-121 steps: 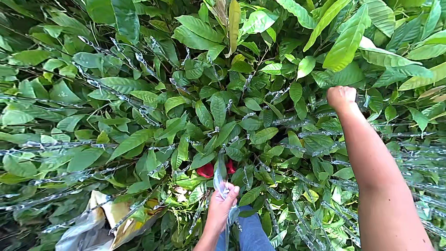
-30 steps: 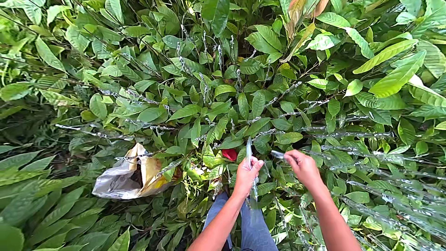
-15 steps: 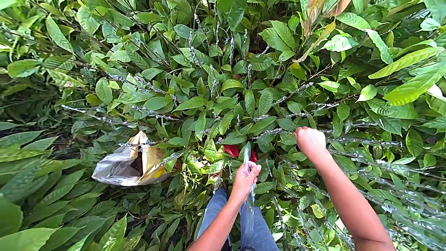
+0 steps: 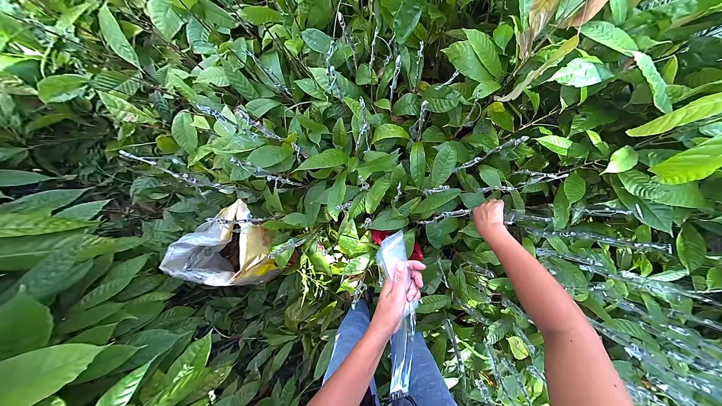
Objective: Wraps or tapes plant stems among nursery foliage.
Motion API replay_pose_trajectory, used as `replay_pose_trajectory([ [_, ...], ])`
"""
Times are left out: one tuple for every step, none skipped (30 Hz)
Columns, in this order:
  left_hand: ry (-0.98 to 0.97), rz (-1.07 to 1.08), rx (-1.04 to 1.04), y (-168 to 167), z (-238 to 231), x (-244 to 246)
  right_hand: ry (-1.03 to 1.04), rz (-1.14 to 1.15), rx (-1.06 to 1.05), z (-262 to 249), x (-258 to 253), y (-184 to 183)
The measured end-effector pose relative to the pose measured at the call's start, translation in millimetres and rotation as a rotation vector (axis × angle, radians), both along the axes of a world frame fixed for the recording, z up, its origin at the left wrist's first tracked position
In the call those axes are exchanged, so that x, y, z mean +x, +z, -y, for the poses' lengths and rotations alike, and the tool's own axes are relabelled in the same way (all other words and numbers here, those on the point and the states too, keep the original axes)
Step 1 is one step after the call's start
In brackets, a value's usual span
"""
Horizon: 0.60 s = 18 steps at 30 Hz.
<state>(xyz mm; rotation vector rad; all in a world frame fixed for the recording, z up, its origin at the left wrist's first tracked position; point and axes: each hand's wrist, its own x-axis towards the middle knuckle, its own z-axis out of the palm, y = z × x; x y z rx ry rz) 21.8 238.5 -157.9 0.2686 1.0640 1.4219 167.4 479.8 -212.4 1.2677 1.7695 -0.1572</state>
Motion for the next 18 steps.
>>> replay_pose_trajectory([
  [0.002,-0.009,-0.007,0,0,-1,0.0,0.006,-0.008,1,-1,-10],
  [0.001,-0.018,-0.013,1,0,-1,-0.017,0.005,-0.021,2,-4,-17],
  [0.001,-0.027,-0.021,2,0,-1,-0.056,-0.007,-0.032,4,-7,-22],
  [0.003,-0.033,-0.031,2,0,-1,-0.105,-0.029,-0.044,5,-11,-28],
  [0.006,-0.037,-0.043,3,1,-1,-0.138,-0.058,-0.051,8,-13,-34],
  [0.011,-0.04,-0.054,4,1,-1,-0.157,-0.095,-0.053,10,-14,-43],
  [0.02,-0.042,-0.062,4,1,0,-0.16,-0.129,-0.053,12,-15,-51],
  [0.027,-0.046,-0.067,4,0,0,-0.165,-0.157,-0.056,14,-16,-58],
  [0.036,-0.051,-0.074,5,0,0,-0.158,-0.171,-0.064,16,-17,-66],
  [0.048,-0.055,-0.084,6,-1,0,-0.136,-0.169,-0.085,19,-18,-72],
  [0.063,-0.051,-0.101,6,-2,0,-0.104,-0.155,-0.118,24,-18,-76],
  [0.082,-0.043,-0.126,7,-2,0,-0.067,-0.138,-0.157,30,-17,-77],
  [0.099,-0.033,-0.157,8,-3,0,-0.046,-0.136,-0.18,38,-15,-77],
  [0.114,-0.025,-0.186,8,-4,0,-0.048,-0.148,-0.188,46,-14,-75],
  [0.125,-0.019,-0.212,9,-6,-1,-0.061,-0.165,-0.191,54,-13,-69],
  [0.14,-0.007,-0.231,9,-7,-1,-0.082,-0.186,-0.196,63,-13,-58],
  [0.16,0.011,-0.251,9,-9,-1,-0.111,-0.222,-0.209,71,-12,-42],
  [0.175,0.033,-0.274,8,-9,-1,-0.144,-0.287,-0.224,79,-9,-25],
])
